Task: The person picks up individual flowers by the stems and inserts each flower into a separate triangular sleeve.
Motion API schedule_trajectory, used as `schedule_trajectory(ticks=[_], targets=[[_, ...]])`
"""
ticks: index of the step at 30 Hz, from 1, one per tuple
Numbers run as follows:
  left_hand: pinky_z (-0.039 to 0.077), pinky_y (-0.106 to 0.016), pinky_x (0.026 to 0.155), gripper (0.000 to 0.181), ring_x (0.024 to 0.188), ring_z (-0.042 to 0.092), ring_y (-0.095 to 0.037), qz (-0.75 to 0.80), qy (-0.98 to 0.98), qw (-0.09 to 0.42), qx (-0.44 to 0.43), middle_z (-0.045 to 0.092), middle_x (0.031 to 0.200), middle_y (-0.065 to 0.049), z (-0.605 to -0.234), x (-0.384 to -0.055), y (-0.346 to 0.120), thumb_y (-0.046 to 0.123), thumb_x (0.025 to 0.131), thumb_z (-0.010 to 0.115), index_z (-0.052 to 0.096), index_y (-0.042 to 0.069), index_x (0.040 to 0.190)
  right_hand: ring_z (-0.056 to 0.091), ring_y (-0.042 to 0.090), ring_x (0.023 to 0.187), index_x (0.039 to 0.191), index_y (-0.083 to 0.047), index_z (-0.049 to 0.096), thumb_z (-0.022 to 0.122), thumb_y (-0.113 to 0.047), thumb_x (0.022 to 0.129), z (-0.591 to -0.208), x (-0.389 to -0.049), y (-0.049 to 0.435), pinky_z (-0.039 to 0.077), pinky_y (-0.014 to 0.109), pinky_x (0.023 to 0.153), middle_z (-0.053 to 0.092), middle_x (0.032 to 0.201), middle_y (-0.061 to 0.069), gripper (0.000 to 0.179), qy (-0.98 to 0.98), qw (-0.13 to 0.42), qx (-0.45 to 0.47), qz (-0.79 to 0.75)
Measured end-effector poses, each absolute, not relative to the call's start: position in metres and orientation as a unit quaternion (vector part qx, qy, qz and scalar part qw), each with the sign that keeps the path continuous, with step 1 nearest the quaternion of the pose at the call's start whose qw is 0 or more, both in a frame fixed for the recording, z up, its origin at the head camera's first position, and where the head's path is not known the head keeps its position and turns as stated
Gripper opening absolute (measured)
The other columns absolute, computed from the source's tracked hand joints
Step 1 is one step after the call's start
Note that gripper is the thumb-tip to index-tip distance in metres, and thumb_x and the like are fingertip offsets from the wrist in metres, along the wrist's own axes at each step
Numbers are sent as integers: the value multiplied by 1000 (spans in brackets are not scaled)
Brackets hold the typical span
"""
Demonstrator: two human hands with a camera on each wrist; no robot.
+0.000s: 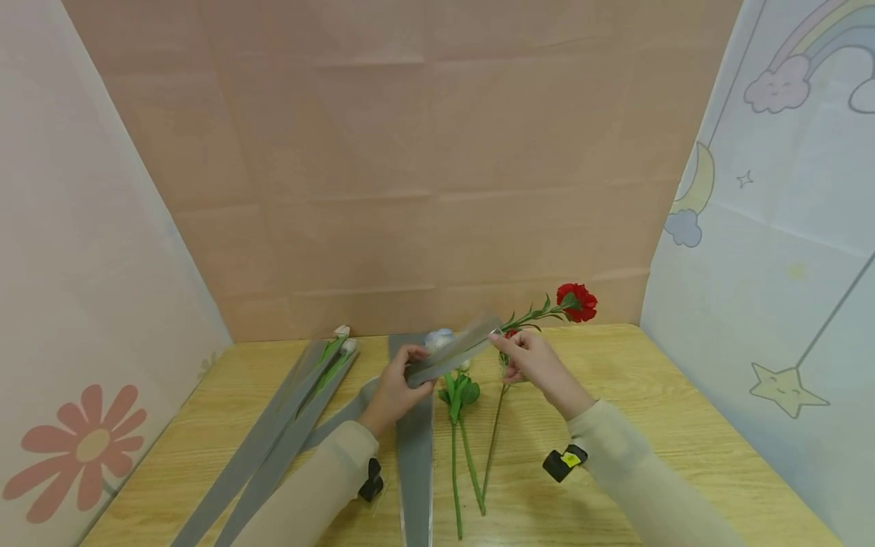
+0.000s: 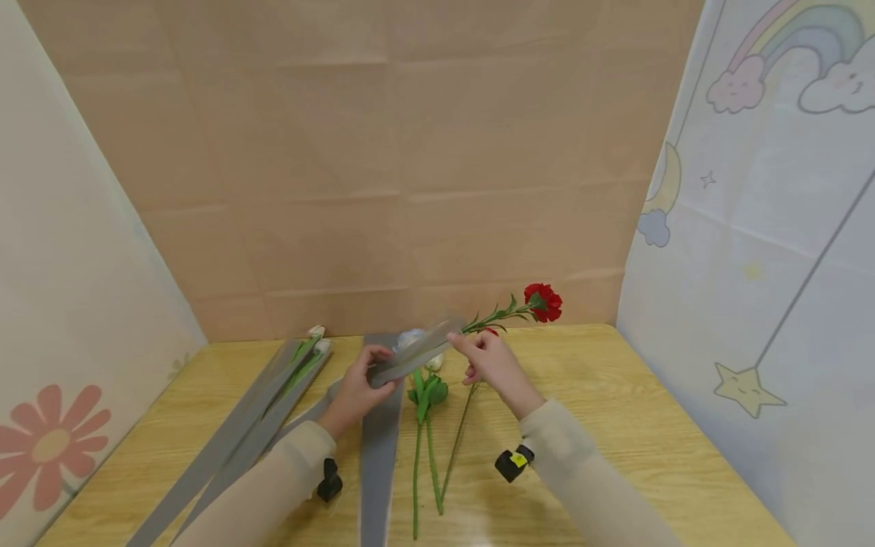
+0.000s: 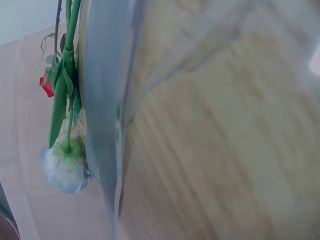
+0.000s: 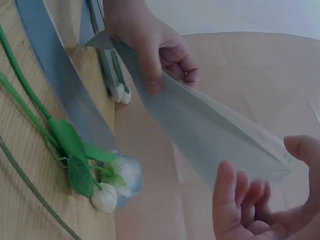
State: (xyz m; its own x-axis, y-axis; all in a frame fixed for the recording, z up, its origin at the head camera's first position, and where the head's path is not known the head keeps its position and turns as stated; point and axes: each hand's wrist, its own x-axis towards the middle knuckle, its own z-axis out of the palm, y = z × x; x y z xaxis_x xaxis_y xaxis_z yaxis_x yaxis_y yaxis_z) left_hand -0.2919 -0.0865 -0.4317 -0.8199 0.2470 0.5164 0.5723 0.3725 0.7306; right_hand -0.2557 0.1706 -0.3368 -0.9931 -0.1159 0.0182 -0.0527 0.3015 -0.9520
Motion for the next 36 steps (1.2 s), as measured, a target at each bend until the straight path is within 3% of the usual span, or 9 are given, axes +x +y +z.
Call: schedule_trajectory(ticks=[3,6,11,14,16,21,24,30,36], targets=[[49,-40,91,46,106,57,-16,-495,-813,169,-254,58,114,0,-434,-293,-87,3,81,75,51,16,118,63,18,74,97,3,53,55,-40,98,-342,-256,169,58,36,74,59,87,9,43,800,59,-64,-594],[49,-41,92,48,107,57,-18,-495,-808,176,-266,58,115,-1,-435,-294,-87,2,80,76,51,14,119,64,29,99,109,6,53,52,-30,100,-348,-255,164,56,41,84,58,112,18,37,783,65,-82,-613],[47,-44,95,56,111,56,-20,-492,-805,178,-279,58,118,-3,-435,-293,-86,10,78,81,50,5,125,48,44,126,128,7,46,45,-16,103,-356,-255,158,53,42,89,44,127,26,34,758,47,-107,-642],[43,-45,100,65,113,55,-19,-505,-803,165,-271,58,120,-2,-435,-291,-86,18,77,83,48,6,129,46,44,127,135,4,44,42,-14,103,-358,-255,156,53,43,90,42,131,26,37,753,32,-113,-648],[42,-45,101,61,113,55,-20,-517,-796,165,-268,59,119,-3,-434,-291,-85,17,81,79,48,8,132,46,43,128,138,3,43,42,-14,103,-358,-255,156,52,43,91,43,134,27,39,753,22,-121,-646],[46,-40,94,32,106,57,-27,-536,-779,192,-262,61,112,-14,-430,-292,-81,10,100,51,52,2,131,45,40,128,138,2,44,42,-12,102,-357,-254,156,51,44,93,45,135,25,38,757,6,-136,-639],[49,-33,90,29,102,59,-29,-531,-783,213,-245,63,111,-16,-419,-285,-77,8,104,42,57,-3,125,46,39,127,140,0,42,43,-12,102,-358,-253,156,51,43,93,45,137,24,40,761,-2,-145,-632],[51,-35,86,18,96,61,-26,-535,-791,220,-202,64,104,-15,-402,-273,-71,3,99,51,62,-3,111,48,41,126,146,-1,36,45,-12,102,-360,-253,156,51,44,93,44,141,24,47,768,-11,-163,-619],[50,-35,87,12,93,59,-20,-564,-773,231,-178,64,98,-14,-400,-275,-69,5,97,56,62,-3,104,52,37,124,142,-3,42,46,-12,102,-360,-255,157,50,44,95,49,137,21,42,775,-35,-171,-607]])
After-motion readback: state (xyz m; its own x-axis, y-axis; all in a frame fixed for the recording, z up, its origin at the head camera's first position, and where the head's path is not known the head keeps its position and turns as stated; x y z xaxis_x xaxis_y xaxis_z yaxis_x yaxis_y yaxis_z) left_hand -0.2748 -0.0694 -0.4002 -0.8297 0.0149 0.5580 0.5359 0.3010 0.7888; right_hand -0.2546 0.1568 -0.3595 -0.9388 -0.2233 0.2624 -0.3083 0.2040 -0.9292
